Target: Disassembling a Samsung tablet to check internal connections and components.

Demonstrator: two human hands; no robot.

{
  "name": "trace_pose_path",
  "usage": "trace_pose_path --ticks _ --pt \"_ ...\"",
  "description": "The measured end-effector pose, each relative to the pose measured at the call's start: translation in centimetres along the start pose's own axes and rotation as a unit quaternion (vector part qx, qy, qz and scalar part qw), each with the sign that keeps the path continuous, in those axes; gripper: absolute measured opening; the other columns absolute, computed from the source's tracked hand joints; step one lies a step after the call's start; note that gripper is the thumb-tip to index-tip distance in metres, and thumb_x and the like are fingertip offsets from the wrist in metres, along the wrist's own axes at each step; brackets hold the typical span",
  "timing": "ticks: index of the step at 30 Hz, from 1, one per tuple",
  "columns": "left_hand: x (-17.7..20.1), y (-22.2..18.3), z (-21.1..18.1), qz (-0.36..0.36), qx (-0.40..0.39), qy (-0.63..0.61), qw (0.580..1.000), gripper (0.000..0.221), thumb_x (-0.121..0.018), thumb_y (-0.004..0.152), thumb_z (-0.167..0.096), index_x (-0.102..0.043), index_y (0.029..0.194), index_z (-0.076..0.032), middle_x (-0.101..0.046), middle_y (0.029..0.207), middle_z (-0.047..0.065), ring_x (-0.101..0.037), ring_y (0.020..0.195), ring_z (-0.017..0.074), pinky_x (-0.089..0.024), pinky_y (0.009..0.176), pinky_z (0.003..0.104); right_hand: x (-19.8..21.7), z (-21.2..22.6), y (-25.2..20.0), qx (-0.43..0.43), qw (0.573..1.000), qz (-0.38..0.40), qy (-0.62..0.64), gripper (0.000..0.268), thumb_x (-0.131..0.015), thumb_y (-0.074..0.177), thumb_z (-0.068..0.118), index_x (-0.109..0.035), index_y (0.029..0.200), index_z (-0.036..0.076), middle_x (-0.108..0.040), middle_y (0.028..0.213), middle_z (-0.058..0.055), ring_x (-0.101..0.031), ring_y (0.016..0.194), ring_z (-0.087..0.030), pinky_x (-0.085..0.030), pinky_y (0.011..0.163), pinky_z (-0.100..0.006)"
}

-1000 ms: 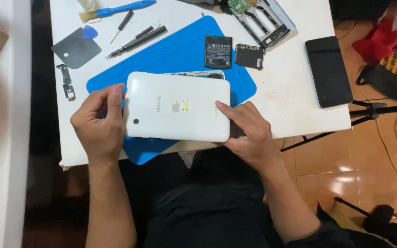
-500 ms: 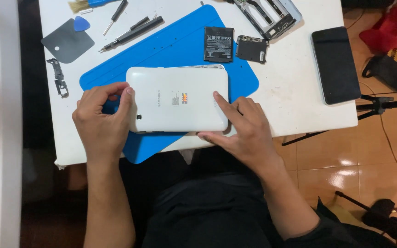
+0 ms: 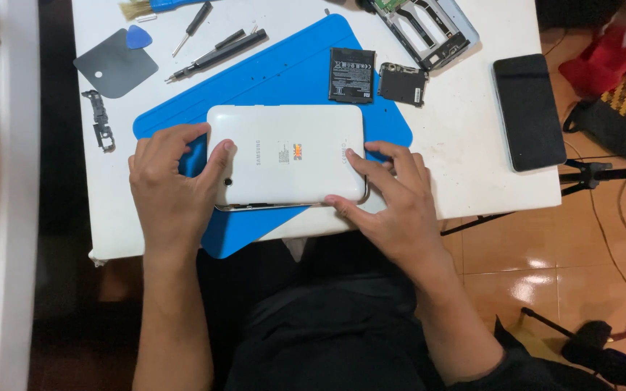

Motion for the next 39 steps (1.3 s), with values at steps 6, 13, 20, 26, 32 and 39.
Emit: trace_pose_path --ticks 6,13,20,26,32,39 --pt "-0.3 0.0 0.0 0.05 -0.031 0.024 0.998 0.036 -0.072 0.106 -0.026 -0.071 0.13 0.0 -0.072 0.124 0.021 -0.061 0.108 0.0384 -0.036 0.083 0.044 0.0 -0.8 0.4 -0.068 0.996 0.039 -0.04 0.047 -0.084 0.087 0.042 -0.075 0.126 0.018 -0.064 0.123 -0.005 -0.058 0.103 -0.025 -0.043 0.09 -0.04" --pt "-0.8 -0.2 0.3 0.047 -0.05 0.094 0.993 0.036 -0.072 0.102 -0.023 -0.07 0.135 -0.008 -0.07 0.138 0.009 -0.053 0.114 0.0323 -0.034 0.085 0.049 -0.6 -1.0 1.9 -0.169 0.966 0.167 -0.099 0.082 -0.066 0.091 0.056 -0.048 0.153 0.005 -0.046 0.124 -0.011 -0.044 0.122 -0.03 -0.036 0.103 -0.048" --pt "-0.5 -0.1 0.4 0.039 -0.047 0.056 0.997 0.023 -0.077 0.097 -0.019 -0.075 0.118 -0.011 -0.076 0.128 0.012 -0.055 0.099 0.0293 -0.039 0.075 0.046 -0.5 -0.5 3.0 -0.26 0.956 0.13 -0.044 0.074 -0.074 0.084 0.053 -0.06 0.142 0.009 -0.052 0.117 -0.005 -0.055 0.106 -0.02 -0.046 0.093 -0.035" --pt "-0.2 -0.2 1.6 0.066 0.009 -0.014 0.998 0.038 -0.087 0.09 -0.025 -0.076 0.124 -0.012 -0.074 0.128 0.01 -0.062 0.106 0.0253 -0.045 0.087 0.048 -0.5 -0.2 3.6 -0.319 0.941 0.113 0.022 0.06 -0.067 0.086 0.041 -0.059 0.138 0.013 -0.052 0.129 -0.004 -0.054 0.107 -0.02 -0.048 0.093 -0.035" --pt "1.6 0.1 0.2 0.024 0.034 -0.191 0.981 0.053 -0.088 0.085 -0.01 -0.065 0.132 0.001 -0.066 0.137 0.021 -0.068 0.121 0.0282 -0.06 0.106 0.038 -2.1 0.2 3.2 -0.36 0.847 0.003 0.391 0.061 -0.075 0.083 0.026 -0.037 0.129 0.016 -0.073 0.109 -0.018 -0.072 0.092 -0.022 -0.064 0.075 -0.035" --pt "1.5 -0.5 1.5 0.011 0.152 -0.39 0.908 0.079 -0.084 0.081 -0.004 -0.045 0.15 -0.005 -0.06 0.147 0.018 -0.072 0.105 0.0213 -0.066 0.098 0.034 -3.5 -1.1 2.3 -0.221 0.873 -0.04 0.433 0.055 -0.075 0.09 0.025 -0.047 0.134 0.008 -0.06 0.119 -0.007 -0.06 0.112 -0.019 -0.057 0.097 -0.031"
Point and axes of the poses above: each hand's wrist, its own y-axis towards the middle knuckle, its own x-axis out of the back of the hand, z = x × y, the point moved 4 cm from there along y, towards the middle knuckle
